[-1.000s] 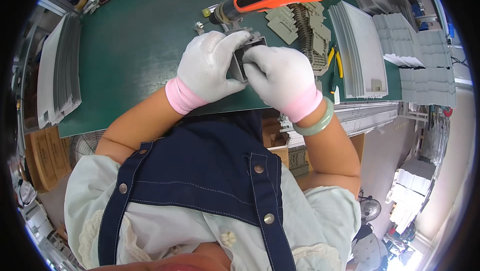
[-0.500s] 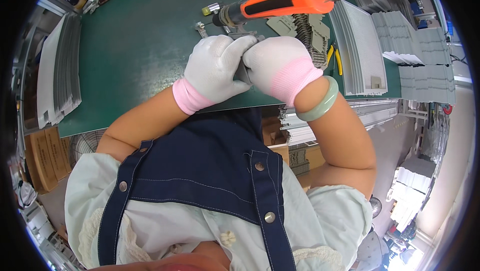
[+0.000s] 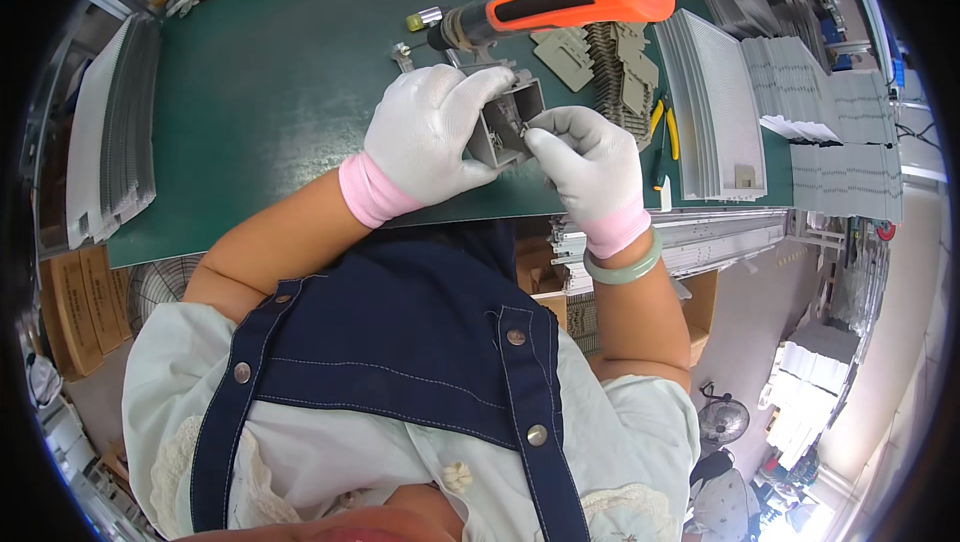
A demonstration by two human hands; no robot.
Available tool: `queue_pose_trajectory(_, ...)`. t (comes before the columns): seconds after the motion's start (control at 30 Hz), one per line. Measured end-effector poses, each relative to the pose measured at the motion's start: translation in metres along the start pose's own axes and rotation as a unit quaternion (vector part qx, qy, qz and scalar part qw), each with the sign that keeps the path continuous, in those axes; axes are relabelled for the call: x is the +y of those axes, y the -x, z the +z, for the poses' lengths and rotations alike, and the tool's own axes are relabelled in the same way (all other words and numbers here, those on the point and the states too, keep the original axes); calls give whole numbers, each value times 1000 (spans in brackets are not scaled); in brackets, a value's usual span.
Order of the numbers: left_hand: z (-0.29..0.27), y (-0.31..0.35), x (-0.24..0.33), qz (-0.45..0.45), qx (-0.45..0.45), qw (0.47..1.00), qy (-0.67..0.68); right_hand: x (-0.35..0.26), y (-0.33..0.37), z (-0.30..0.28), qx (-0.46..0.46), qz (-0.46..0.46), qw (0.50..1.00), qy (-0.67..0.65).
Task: The person assembles a small metal box by inserting components and securing them with a power drill. They also use a screwdriver to adjust parts inside the box. The person handles the box and tools with gloved hands on a green workbench.
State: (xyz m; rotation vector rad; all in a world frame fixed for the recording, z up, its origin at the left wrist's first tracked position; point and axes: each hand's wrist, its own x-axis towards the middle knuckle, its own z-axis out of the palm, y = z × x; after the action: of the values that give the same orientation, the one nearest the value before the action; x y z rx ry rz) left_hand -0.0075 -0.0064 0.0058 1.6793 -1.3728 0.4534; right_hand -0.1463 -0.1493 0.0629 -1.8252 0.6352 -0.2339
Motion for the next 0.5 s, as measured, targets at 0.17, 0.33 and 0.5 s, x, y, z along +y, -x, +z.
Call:
queue_pose_trajectory(0.17,1,1,1,-6,2,1000,1,-3,1,3,25,9,1000,14)
queue_pose_trajectory(0.33,-1,1,0,-4,-5,1000,-2,-3,4,5,40,-35,993,108)
queue_pose_trajectory(0.5,-2,2,0,-8,-2,1000,1,-7,15,13,59,-44,995,67)
